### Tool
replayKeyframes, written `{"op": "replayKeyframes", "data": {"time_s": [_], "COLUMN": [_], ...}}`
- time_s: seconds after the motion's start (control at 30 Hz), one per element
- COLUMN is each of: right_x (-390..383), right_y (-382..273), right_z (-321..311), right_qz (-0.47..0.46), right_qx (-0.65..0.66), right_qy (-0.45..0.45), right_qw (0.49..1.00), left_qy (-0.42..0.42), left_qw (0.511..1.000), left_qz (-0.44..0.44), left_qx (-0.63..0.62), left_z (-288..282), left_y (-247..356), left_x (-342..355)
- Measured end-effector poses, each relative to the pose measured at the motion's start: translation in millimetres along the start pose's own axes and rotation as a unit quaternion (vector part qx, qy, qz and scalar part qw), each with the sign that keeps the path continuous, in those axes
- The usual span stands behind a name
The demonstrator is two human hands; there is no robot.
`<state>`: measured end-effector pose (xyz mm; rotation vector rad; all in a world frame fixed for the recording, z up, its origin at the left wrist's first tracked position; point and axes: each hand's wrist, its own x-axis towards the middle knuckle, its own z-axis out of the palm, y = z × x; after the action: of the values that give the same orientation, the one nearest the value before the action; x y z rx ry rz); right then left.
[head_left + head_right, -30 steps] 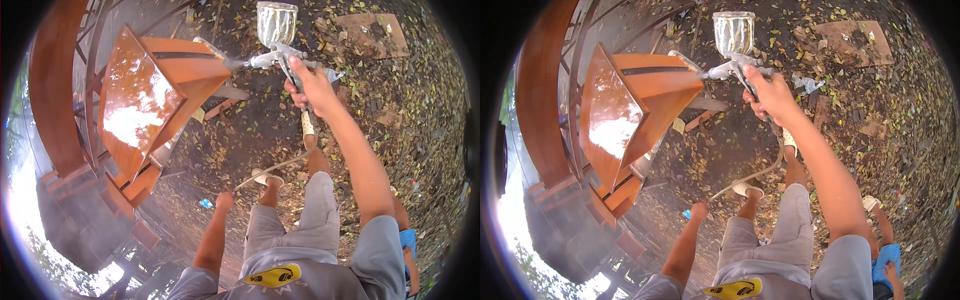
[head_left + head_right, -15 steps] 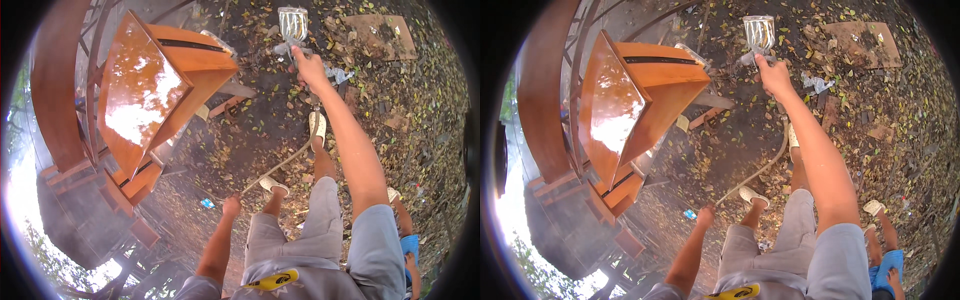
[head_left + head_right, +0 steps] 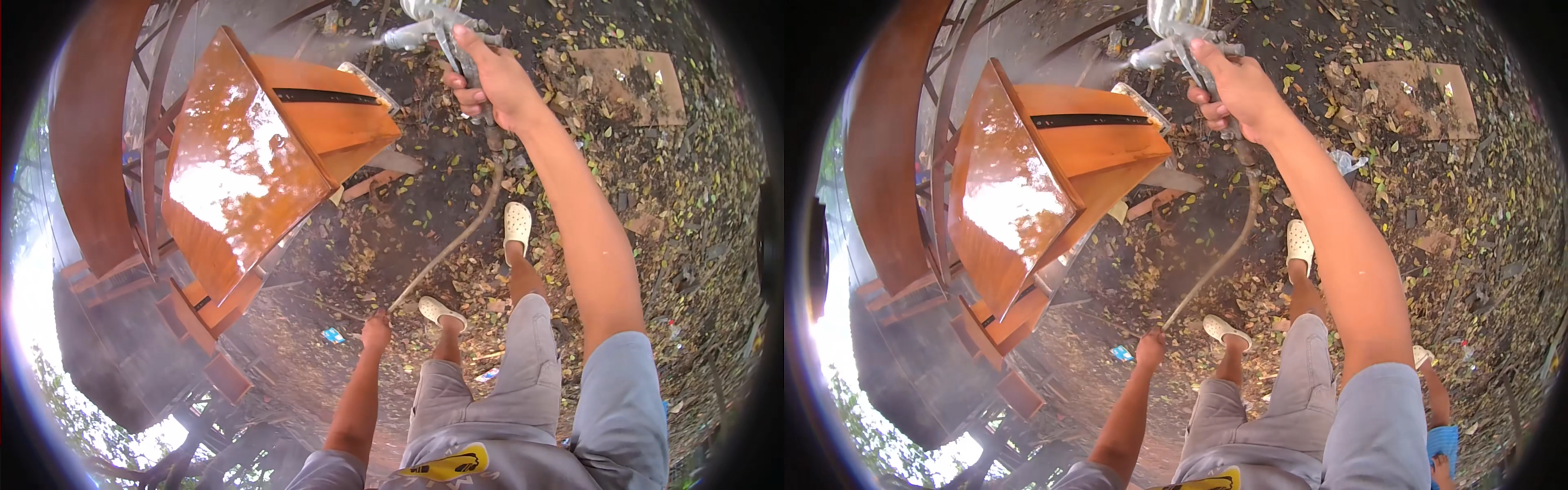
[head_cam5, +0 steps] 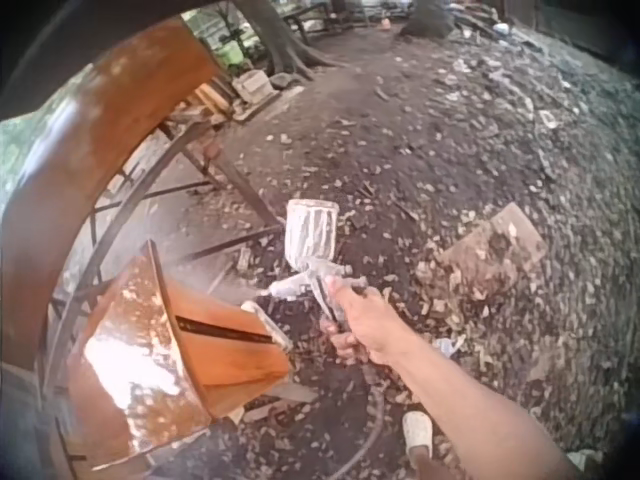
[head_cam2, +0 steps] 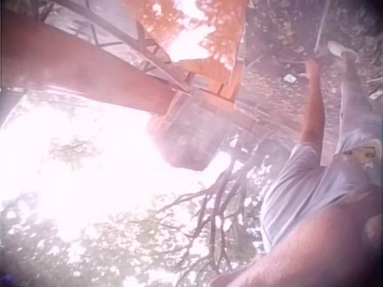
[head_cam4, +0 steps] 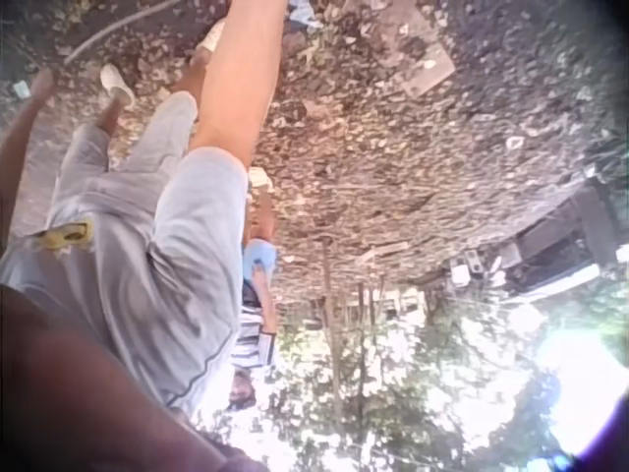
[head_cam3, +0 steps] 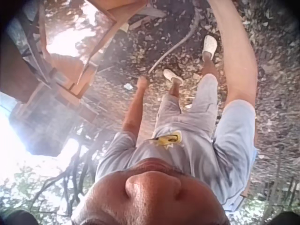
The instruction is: Spray varnishing wooden furniture outdoors in a workshop area.
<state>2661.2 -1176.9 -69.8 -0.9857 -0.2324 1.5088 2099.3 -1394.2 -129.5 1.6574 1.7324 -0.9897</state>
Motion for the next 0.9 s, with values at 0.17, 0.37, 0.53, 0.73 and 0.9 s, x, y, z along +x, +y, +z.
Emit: {"op": "replayKeyframes", "data": {"time_s": [0.17, 0.37, 0.53, 0.73, 0.9], "right_x": [26.9, 39.4, 19.3, -94.0, -169.2], "right_y": [17.2, 42.5, 86.3, 173.5, 243.9], "right_z": [-6.4, -8.3, -6.2, 12.6, 55.9], "right_qz": [0.046, 0.059, 0.043, -0.180, -0.371], "right_qx": [-0.054, -0.098, -0.238, -0.187, -0.140], "right_qy": [0.057, 0.108, 0.228, 0.293, 0.249], "right_qw": [0.996, 0.988, 0.943, 0.920, 0.884], "left_qy": [0.009, 0.043, 0.064, 0.057, 0.086], "left_qw": [0.999, 0.998, 0.996, 0.997, 0.993], "left_qz": [0.033, 0.041, 0.039, 0.053, 0.017], "left_qx": [-0.029, -0.022, -0.047, 0.009, -0.077], "left_z": [-0.7, 23.4, 57.5, 106.9, 162.6], "left_y": [0.0, -5.8, -15.3, -53.4, -116.6], "left_x": [7.3, 4.1, -9.2, -44.7, -33.5]}}
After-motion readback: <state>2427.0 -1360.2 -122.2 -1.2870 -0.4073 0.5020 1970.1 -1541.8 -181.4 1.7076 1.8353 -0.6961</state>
